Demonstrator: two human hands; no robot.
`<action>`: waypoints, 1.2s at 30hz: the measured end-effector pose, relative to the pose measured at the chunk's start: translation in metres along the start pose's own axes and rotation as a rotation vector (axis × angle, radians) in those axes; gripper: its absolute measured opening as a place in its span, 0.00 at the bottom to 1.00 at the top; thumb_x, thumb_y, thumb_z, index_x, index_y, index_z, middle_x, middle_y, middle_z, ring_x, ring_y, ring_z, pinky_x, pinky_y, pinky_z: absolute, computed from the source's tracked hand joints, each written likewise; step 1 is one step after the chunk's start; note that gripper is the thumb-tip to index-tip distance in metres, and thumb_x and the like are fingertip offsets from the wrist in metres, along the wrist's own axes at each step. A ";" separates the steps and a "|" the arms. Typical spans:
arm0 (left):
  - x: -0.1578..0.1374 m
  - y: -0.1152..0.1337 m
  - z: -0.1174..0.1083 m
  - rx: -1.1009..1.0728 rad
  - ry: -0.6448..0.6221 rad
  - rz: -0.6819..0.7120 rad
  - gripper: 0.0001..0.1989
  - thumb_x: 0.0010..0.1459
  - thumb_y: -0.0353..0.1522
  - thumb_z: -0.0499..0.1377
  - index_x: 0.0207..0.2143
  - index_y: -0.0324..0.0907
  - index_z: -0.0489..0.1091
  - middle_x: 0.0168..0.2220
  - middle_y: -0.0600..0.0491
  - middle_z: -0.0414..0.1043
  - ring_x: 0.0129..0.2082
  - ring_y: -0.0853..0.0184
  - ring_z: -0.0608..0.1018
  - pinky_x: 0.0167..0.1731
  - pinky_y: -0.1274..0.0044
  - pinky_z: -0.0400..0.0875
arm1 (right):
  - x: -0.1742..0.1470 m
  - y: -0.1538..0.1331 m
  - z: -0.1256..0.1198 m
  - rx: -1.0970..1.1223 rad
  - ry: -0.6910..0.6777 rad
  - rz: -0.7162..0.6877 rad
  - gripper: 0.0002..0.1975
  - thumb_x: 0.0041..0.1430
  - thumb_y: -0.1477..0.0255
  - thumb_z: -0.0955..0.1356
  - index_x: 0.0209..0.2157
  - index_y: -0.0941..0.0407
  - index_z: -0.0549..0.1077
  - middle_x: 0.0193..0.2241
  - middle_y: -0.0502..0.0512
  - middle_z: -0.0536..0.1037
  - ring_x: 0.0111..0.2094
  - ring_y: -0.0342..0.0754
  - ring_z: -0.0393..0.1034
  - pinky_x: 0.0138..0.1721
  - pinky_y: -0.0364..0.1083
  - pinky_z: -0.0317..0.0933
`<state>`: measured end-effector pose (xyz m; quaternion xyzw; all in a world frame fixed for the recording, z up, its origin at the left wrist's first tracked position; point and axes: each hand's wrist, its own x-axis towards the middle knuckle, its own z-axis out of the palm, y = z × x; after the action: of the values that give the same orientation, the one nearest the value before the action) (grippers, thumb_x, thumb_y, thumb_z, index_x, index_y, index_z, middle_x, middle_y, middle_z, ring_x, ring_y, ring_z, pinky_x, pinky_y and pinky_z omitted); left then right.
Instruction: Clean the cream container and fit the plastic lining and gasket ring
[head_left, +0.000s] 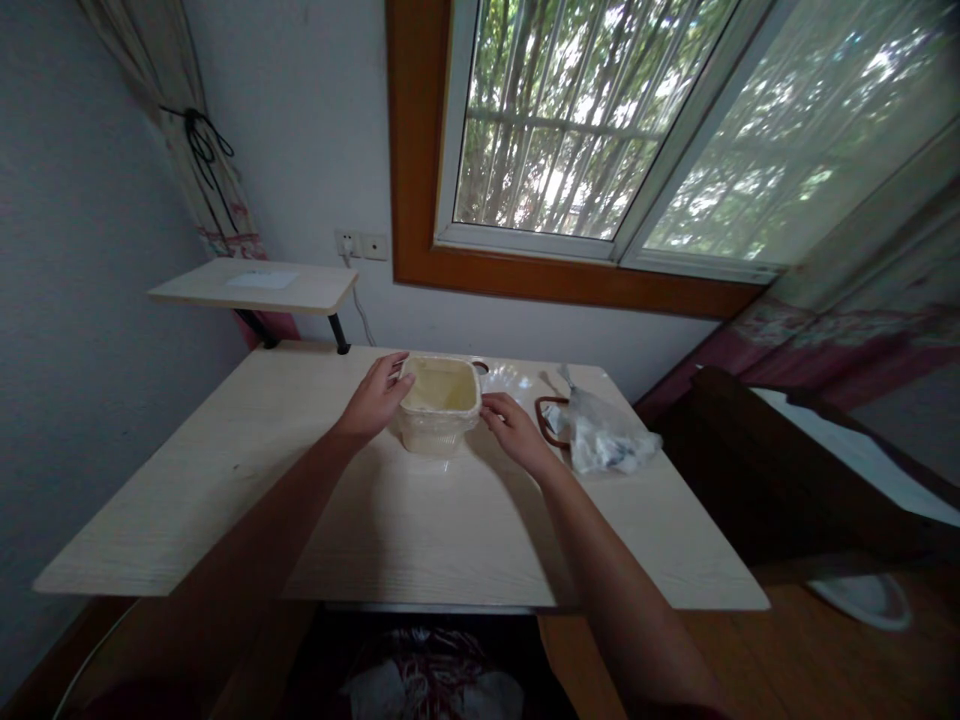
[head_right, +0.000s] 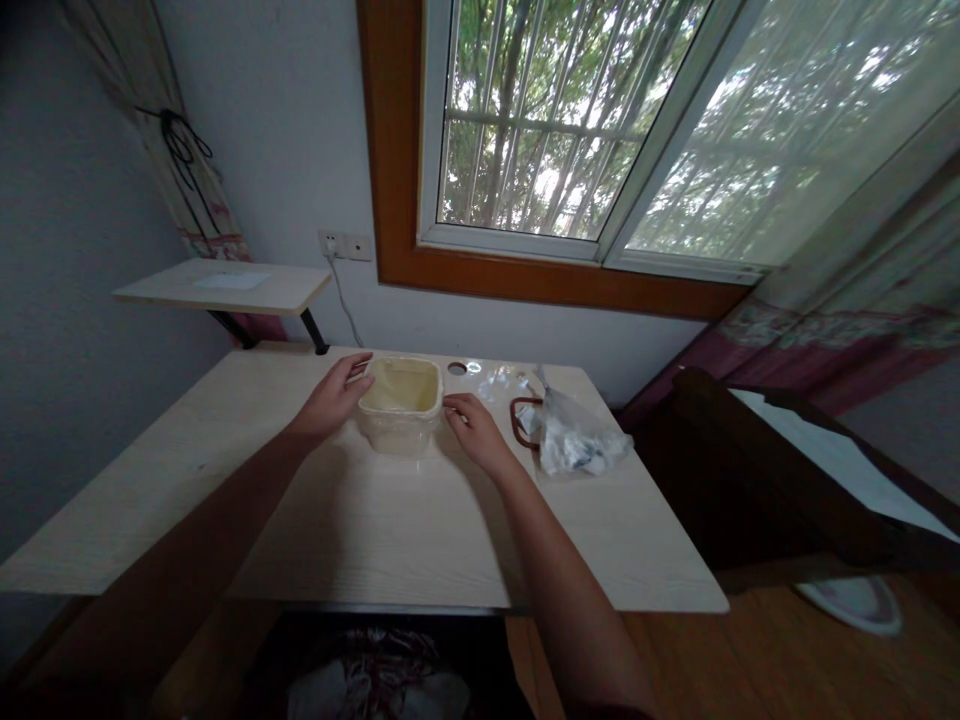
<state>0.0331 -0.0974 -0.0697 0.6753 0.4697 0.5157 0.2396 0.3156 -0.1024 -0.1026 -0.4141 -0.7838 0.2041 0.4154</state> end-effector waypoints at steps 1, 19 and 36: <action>0.002 -0.004 0.004 -0.012 -0.006 -0.027 0.22 0.63 0.37 0.58 0.59 0.43 0.66 0.60 0.40 0.68 0.60 0.56 0.73 0.59 0.58 0.69 | 0.001 0.001 0.000 -0.020 0.010 0.005 0.13 0.67 0.68 0.63 0.44 0.54 0.78 0.44 0.59 0.78 0.49 0.52 0.73 0.55 0.56 0.66; 0.052 0.006 -0.004 0.189 -0.183 -0.155 0.21 0.51 0.25 0.61 0.50 0.36 0.75 0.49 0.41 0.79 0.48 0.56 0.80 0.53 0.64 0.74 | 0.022 -0.065 -0.004 -0.308 -0.107 -0.357 0.15 0.72 0.68 0.61 0.39 0.52 0.79 0.40 0.58 0.80 0.48 0.55 0.70 0.56 0.60 0.62; 0.021 0.034 -0.008 0.448 -0.067 0.036 0.24 0.55 0.22 0.55 0.52 0.45 0.76 0.51 0.52 0.80 0.49 0.63 0.80 0.54 0.73 0.71 | -0.008 -0.061 -0.007 -0.620 -0.091 -0.527 0.09 0.69 0.67 0.66 0.37 0.54 0.76 0.38 0.53 0.81 0.57 0.55 0.67 0.68 0.63 0.44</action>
<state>0.0398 -0.0952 -0.0294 0.7368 0.5519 0.3800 0.0899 0.2940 -0.1445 -0.0620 -0.2953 -0.9050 -0.1368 0.2739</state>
